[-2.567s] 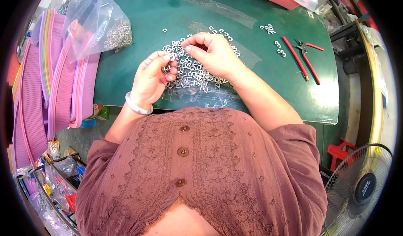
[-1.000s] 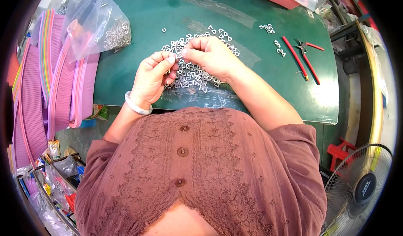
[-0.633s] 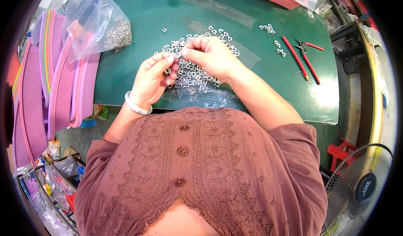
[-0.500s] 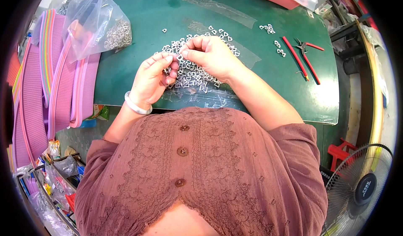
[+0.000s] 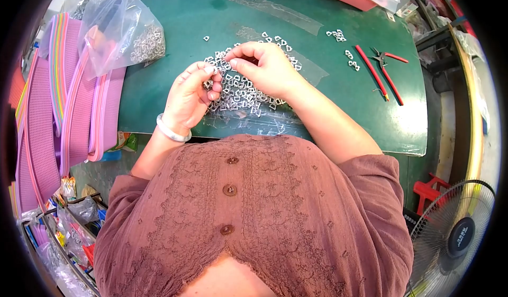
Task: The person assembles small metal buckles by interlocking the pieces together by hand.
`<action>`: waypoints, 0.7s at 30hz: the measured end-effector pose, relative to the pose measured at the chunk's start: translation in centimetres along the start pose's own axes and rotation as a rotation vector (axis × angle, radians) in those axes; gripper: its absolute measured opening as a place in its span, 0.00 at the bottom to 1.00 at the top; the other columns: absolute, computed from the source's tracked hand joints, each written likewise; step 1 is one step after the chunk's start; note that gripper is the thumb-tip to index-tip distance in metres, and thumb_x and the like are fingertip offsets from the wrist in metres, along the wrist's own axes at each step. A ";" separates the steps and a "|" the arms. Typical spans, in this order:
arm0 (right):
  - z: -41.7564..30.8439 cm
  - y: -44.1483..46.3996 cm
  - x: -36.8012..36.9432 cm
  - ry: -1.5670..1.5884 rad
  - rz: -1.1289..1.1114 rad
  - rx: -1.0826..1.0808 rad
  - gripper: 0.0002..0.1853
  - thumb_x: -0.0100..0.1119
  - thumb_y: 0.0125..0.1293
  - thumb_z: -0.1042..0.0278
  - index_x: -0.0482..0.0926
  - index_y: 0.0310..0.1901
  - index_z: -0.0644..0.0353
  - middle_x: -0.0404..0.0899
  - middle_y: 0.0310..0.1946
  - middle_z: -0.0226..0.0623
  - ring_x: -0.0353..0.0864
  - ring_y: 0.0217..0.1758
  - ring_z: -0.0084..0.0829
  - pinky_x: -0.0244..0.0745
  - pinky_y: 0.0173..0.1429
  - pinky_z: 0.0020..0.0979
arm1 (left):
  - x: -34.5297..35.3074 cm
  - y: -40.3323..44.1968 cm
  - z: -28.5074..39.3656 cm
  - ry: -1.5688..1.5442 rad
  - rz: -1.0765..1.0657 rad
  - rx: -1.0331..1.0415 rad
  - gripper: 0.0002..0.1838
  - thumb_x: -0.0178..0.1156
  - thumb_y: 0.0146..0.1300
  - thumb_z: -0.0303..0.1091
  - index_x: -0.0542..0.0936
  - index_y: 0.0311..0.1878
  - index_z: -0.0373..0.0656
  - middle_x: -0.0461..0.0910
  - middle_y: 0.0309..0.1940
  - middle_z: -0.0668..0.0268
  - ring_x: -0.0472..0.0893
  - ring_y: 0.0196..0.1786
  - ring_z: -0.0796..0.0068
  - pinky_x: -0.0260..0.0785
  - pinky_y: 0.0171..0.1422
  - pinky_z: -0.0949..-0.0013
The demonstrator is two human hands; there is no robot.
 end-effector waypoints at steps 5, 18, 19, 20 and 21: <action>-1.8 -0.5 1.8 -0.776 -0.058 -0.403 0.05 0.58 0.47 0.68 0.80 0.27 0.58 0.73 0.29 0.35 0.69 0.38 0.37 0.66 0.44 0.36 | -0.5 0.0 0.1 -0.045 -0.011 -0.003 0.03 0.49 0.58 0.28 0.70 0.33 0.40 0.73 0.33 0.62 0.73 0.34 0.75 0.67 0.36 0.77; -2.0 -0.7 3.0 -0.957 -0.081 -0.432 0.04 0.57 0.48 0.72 0.78 0.26 0.61 0.71 0.32 0.34 0.68 0.39 0.35 0.65 0.46 0.33 | -1.6 -0.1 -0.7 0.002 0.032 -0.062 0.06 0.49 0.58 0.27 0.72 0.38 0.38 0.73 0.32 0.65 0.73 0.32 0.77 0.68 0.35 0.77; -1.8 -0.6 3.0 -0.961 -0.083 -0.427 0.04 0.57 0.48 0.72 0.78 0.26 0.61 0.71 0.32 0.34 0.68 0.39 0.35 0.65 0.46 0.33 | -1.7 -0.1 -0.8 0.020 0.042 -0.061 0.05 0.50 0.58 0.27 0.72 0.37 0.39 0.73 0.31 0.65 0.73 0.31 0.77 0.67 0.34 0.78; -1.7 -0.5 3.0 -0.965 -0.085 -0.422 0.04 0.56 0.48 0.72 0.78 0.27 0.62 0.71 0.31 0.34 0.68 0.39 0.36 0.65 0.46 0.33 | -1.7 -0.2 -0.9 0.038 0.052 -0.059 0.05 0.51 0.59 0.27 0.73 0.37 0.39 0.73 0.30 0.66 0.73 0.30 0.78 0.67 0.33 0.78; -1.6 -0.4 2.8 -0.909 -0.073 -0.420 0.04 0.56 0.49 0.72 0.77 0.27 0.62 0.72 0.31 0.35 0.68 0.38 0.36 0.65 0.45 0.33 | -1.8 -0.2 -0.9 0.062 0.069 -0.061 0.04 0.51 0.59 0.27 0.73 0.36 0.39 0.73 0.29 0.67 0.72 0.29 0.78 0.67 0.32 0.79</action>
Point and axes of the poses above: each hand's wrist, its own y-axis towards the middle knuckle, its own x-axis out of the palm, z = x × y, the point moved 9 cm from there along y, towards the middle knuckle
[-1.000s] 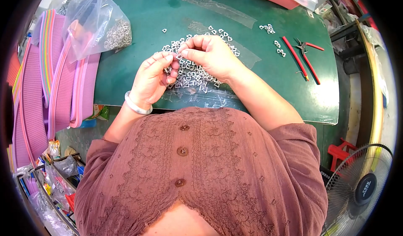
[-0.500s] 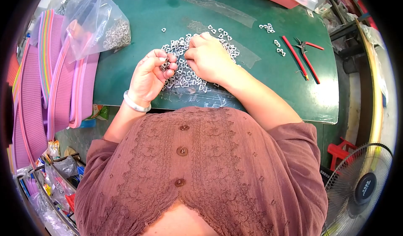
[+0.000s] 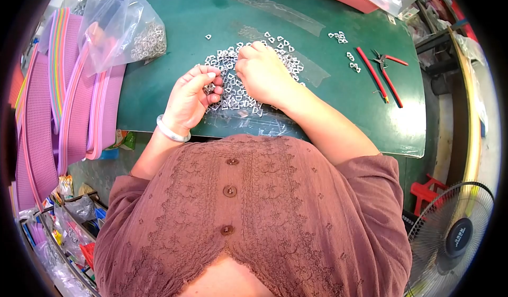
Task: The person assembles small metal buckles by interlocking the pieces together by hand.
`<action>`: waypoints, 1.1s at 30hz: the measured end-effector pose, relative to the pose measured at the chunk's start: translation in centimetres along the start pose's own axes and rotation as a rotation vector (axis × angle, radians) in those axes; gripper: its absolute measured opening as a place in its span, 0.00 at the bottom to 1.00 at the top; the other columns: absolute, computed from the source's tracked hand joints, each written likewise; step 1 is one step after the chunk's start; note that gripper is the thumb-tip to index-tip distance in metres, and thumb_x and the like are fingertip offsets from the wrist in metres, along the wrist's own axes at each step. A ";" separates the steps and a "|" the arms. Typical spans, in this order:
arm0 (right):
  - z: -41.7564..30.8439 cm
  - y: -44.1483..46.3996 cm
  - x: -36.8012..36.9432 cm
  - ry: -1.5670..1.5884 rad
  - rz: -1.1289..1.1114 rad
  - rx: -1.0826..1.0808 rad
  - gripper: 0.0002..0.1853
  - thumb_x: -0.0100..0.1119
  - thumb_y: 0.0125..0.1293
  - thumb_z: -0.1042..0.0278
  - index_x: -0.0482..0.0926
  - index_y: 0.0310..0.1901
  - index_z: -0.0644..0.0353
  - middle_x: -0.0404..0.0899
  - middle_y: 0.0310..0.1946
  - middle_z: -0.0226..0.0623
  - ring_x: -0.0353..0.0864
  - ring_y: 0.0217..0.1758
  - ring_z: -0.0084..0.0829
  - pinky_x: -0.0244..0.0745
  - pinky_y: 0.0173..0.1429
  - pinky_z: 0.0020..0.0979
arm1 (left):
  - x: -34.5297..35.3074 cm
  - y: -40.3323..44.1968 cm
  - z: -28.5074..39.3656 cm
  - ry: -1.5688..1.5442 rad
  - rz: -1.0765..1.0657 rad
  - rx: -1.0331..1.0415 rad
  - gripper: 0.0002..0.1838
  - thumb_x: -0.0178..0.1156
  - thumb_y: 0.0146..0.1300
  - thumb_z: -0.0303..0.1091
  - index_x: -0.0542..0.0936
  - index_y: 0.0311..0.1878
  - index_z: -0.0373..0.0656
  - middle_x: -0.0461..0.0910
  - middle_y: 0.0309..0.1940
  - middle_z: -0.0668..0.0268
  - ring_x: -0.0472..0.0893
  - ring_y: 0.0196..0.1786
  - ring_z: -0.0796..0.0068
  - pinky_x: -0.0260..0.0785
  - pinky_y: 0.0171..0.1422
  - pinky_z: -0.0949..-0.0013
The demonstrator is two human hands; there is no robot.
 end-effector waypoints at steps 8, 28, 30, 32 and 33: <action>1.3 0.0 0.2 0.611 -0.090 0.266 0.08 0.51 0.58 0.69 0.76 0.31 0.64 0.74 0.27 0.38 0.73 0.34 0.33 0.67 0.41 0.32 | 0.8 -0.2 0.0 0.192 -0.020 0.004 0.04 0.54 0.60 0.32 0.74 0.33 0.42 0.73 0.24 0.70 0.70 0.23 0.84 0.61 0.25 0.82; 1.9 -1.4 1.4 1.153 -0.183 0.549 0.08 0.54 0.60 0.64 0.75 0.30 0.59 0.73 0.23 0.24 0.64 0.24 0.13 0.61 0.30 0.17 | 1.5 -0.6 0.9 0.126 -0.009 0.100 0.03 0.53 0.60 0.29 0.74 0.32 0.41 0.73 0.24 0.69 0.70 0.23 0.83 0.61 0.25 0.81; 1.9 -1.4 1.4 1.166 -0.174 0.551 0.08 0.54 0.59 0.64 0.75 0.30 0.59 0.73 0.23 0.24 0.64 0.25 0.13 0.61 0.30 0.17 | 1.6 -0.6 0.9 0.103 -0.015 0.090 0.04 0.53 0.61 0.30 0.74 0.32 0.41 0.73 0.24 0.69 0.70 0.24 0.82 0.61 0.25 0.80; 1.8 -1.3 1.4 1.184 -0.163 0.549 0.08 0.54 0.59 0.64 0.76 0.30 0.59 0.74 0.23 0.24 0.65 0.25 0.14 0.61 0.30 0.17 | 1.6 -0.7 0.8 0.085 -0.021 0.081 0.05 0.52 0.61 0.31 0.74 0.32 0.41 0.73 0.25 0.69 0.70 0.24 0.81 0.61 0.25 0.80; 1.8 -1.3 1.3 1.183 -0.160 0.551 0.08 0.54 0.59 0.64 0.76 0.30 0.59 0.74 0.23 0.24 0.65 0.25 0.14 0.61 0.30 0.17 | 1.5 -0.7 0.8 0.085 -0.021 0.078 0.05 0.52 0.61 0.31 0.74 0.31 0.41 0.73 0.25 0.69 0.70 0.25 0.81 0.61 0.25 0.80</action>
Point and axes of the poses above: each hand's wrist, its own y-axis towards the middle knuckle, its own x-axis out of the palm, z = x × y, the point moved 9 cm from there along y, towards the middle knuckle
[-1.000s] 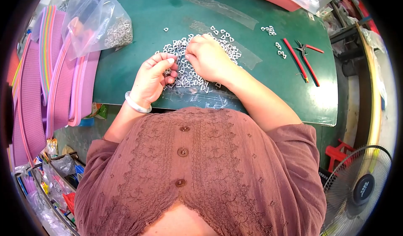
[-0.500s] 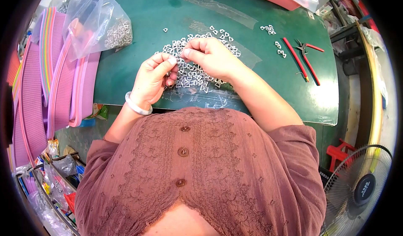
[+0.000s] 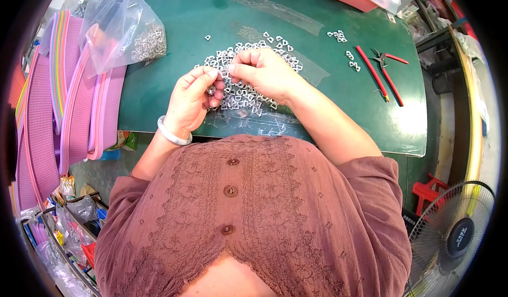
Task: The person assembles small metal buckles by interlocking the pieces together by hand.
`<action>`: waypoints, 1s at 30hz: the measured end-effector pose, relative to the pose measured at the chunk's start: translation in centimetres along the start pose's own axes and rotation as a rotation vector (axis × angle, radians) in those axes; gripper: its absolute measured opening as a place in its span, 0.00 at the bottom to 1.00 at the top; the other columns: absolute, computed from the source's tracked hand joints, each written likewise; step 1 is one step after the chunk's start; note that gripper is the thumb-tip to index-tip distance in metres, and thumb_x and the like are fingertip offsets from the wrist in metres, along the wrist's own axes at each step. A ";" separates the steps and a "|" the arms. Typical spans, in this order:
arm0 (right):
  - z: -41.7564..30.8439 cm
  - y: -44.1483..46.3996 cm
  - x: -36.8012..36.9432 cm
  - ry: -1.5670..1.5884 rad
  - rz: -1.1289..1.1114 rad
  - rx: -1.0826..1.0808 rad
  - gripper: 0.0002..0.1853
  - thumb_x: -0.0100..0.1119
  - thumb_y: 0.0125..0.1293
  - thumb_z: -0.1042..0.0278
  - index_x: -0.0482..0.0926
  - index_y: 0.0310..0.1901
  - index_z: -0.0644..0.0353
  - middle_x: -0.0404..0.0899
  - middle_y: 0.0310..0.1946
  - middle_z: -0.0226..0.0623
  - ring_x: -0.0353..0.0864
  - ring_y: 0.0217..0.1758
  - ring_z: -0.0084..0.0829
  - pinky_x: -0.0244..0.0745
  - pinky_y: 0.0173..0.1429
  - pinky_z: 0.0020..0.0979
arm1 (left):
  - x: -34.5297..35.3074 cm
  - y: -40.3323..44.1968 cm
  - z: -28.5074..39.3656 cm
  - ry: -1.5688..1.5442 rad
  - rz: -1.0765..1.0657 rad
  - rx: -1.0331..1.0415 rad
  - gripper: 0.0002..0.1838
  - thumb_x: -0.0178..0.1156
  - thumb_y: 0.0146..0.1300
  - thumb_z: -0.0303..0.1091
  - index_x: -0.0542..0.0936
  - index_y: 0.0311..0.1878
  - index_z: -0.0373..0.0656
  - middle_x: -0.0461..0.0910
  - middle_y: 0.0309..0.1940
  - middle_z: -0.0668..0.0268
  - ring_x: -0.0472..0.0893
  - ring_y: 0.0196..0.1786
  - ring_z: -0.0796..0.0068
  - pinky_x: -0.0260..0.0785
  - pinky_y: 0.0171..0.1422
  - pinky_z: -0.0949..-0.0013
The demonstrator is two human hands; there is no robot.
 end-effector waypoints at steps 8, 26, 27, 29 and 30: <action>-0.2 -0.1 0.0 0.011 0.011 -0.026 0.08 0.54 0.59 0.65 0.76 0.30 0.60 0.74 0.23 0.25 0.66 0.25 0.14 0.62 0.31 0.17 | -0.1 0.0 -0.3 -0.003 -0.001 -0.029 0.06 0.52 0.61 0.32 0.74 0.31 0.41 0.73 0.25 0.69 0.70 0.24 0.81 0.61 0.25 0.79; -1.5 -0.2 -0.6 -0.209 0.125 -0.245 0.06 0.54 0.57 0.72 0.77 0.31 0.66 0.74 0.24 0.27 0.69 0.27 0.15 0.66 0.32 0.21 | 0.0 0.1 -0.5 -0.045 -0.004 -0.072 0.07 0.52 0.60 0.31 0.75 0.32 0.39 0.74 0.24 0.67 0.71 0.23 0.80 0.62 0.24 0.79; -1.7 -0.2 -0.6 -0.217 0.134 -0.273 0.06 0.54 0.56 0.73 0.77 0.31 0.66 0.75 0.25 0.28 0.70 0.27 0.16 0.67 0.32 0.22 | 0.1 0.1 -0.4 -0.050 -0.011 -0.066 0.06 0.52 0.60 0.31 0.75 0.32 0.39 0.74 0.24 0.67 0.71 0.23 0.80 0.63 0.24 0.79; -2.1 -0.4 -0.5 -0.233 0.153 -0.330 0.05 0.54 0.56 0.74 0.77 0.31 0.66 0.76 0.26 0.31 0.71 0.28 0.18 0.68 0.33 0.23 | 0.3 0.0 -0.2 -0.062 -0.025 -0.055 0.06 0.52 0.60 0.30 0.75 0.32 0.39 0.74 0.25 0.67 0.71 0.24 0.80 0.63 0.25 0.79; -2.6 -0.6 -0.3 -0.270 0.153 -0.368 0.05 0.54 0.56 0.74 0.77 0.31 0.66 0.76 0.26 0.32 0.72 0.28 0.19 0.68 0.33 0.23 | 0.4 0.0 -0.2 -0.076 -0.027 -0.054 0.05 0.52 0.60 0.30 0.75 0.33 0.39 0.74 0.25 0.67 0.72 0.24 0.80 0.63 0.25 0.79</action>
Point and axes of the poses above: each hand's wrist, its own y-axis towards the middle knuckle, its own x-axis out of the palm, z = x × y, the point moved 9 cm from there along y, towards the middle knuckle
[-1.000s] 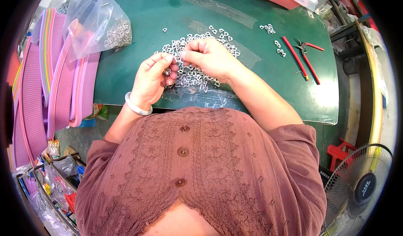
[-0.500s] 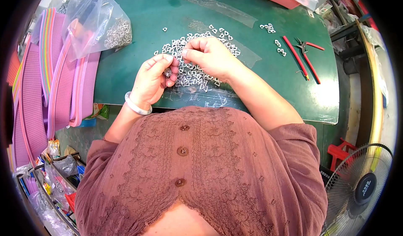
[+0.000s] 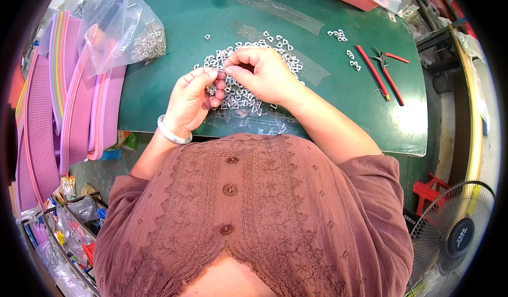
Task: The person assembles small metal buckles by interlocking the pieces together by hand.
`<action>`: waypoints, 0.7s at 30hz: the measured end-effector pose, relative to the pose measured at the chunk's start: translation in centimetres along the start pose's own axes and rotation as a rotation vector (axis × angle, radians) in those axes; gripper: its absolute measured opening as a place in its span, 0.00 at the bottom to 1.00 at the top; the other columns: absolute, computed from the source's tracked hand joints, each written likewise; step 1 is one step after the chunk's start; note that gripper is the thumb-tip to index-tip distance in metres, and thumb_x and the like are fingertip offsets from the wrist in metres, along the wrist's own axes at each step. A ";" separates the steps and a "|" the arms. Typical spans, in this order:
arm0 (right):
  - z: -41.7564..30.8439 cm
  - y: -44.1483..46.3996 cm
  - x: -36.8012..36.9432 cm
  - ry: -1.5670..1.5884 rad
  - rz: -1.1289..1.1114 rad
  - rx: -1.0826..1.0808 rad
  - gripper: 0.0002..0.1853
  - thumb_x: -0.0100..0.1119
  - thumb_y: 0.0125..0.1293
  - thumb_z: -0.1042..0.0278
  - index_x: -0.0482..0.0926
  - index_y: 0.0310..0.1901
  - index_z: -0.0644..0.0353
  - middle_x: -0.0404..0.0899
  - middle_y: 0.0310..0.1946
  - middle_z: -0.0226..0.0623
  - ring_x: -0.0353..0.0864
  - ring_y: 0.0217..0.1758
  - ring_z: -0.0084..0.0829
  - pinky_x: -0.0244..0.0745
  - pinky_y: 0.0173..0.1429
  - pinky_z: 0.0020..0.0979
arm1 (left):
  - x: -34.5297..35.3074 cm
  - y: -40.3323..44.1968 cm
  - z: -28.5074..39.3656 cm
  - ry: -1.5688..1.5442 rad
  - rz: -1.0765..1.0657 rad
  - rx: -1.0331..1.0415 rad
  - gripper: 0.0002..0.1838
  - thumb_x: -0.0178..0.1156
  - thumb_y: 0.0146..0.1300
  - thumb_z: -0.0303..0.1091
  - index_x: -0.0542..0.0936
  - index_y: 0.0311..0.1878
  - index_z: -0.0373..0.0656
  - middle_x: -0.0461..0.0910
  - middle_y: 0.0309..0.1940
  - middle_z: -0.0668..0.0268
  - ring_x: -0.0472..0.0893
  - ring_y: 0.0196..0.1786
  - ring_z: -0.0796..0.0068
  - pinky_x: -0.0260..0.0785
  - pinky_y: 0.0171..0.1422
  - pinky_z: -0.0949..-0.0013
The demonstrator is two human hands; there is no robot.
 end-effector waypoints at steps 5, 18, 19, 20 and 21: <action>-2.2 -0.1 0.0 -0.242 0.004 -0.266 0.03 0.55 0.55 0.75 0.76 0.31 0.65 0.75 0.26 0.34 0.74 0.30 0.21 0.70 0.35 0.23 | -0.3 0.2 -0.1 -0.015 0.009 0.018 0.05 0.52 0.60 0.30 0.75 0.33 0.40 0.74 0.26 0.67 0.72 0.25 0.80 0.63 0.25 0.80; -0.6 0.0 0.3 -0.055 -0.078 -0.023 0.05 0.55 0.55 0.75 0.77 0.33 0.64 0.74 0.28 0.29 0.69 0.28 0.17 0.65 0.32 0.20 | -0.2 -0.3 0.8 0.204 0.052 0.152 0.05 0.53 0.61 0.30 0.76 0.35 0.40 0.75 0.26 0.69 0.73 0.25 0.83 0.63 0.26 0.80; -0.6 0.0 0.3 -0.063 -0.074 -0.033 0.05 0.55 0.55 0.75 0.77 0.33 0.64 0.74 0.28 0.29 0.69 0.28 0.17 0.65 0.32 0.20 | -0.2 -0.2 0.7 0.192 0.050 0.146 0.05 0.53 0.61 0.30 0.75 0.34 0.40 0.75 0.26 0.69 0.73 0.25 0.83 0.63 0.26 0.80; -0.6 0.0 0.3 -0.071 -0.070 -0.042 0.05 0.55 0.55 0.75 0.77 0.33 0.63 0.74 0.27 0.29 0.69 0.28 0.17 0.65 0.32 0.20 | -0.2 -0.2 0.6 0.181 0.048 0.140 0.05 0.53 0.61 0.31 0.75 0.34 0.40 0.75 0.26 0.69 0.73 0.25 0.82 0.63 0.27 0.80; -0.9 0.0 0.3 -0.095 -0.065 -0.055 0.04 0.55 0.55 0.75 0.77 0.32 0.64 0.74 0.27 0.31 0.70 0.28 0.19 0.66 0.33 0.21 | -0.2 -0.1 0.4 0.137 0.038 0.117 0.05 0.53 0.61 0.31 0.75 0.34 0.41 0.75 0.26 0.69 0.73 0.25 0.82 0.63 0.26 0.80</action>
Point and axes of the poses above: each hand's wrist, its own y-axis towards the middle knuckle, its own x-axis out of the palm, z = x × y, the point moved 9 cm from there along y, towards the middle knuckle
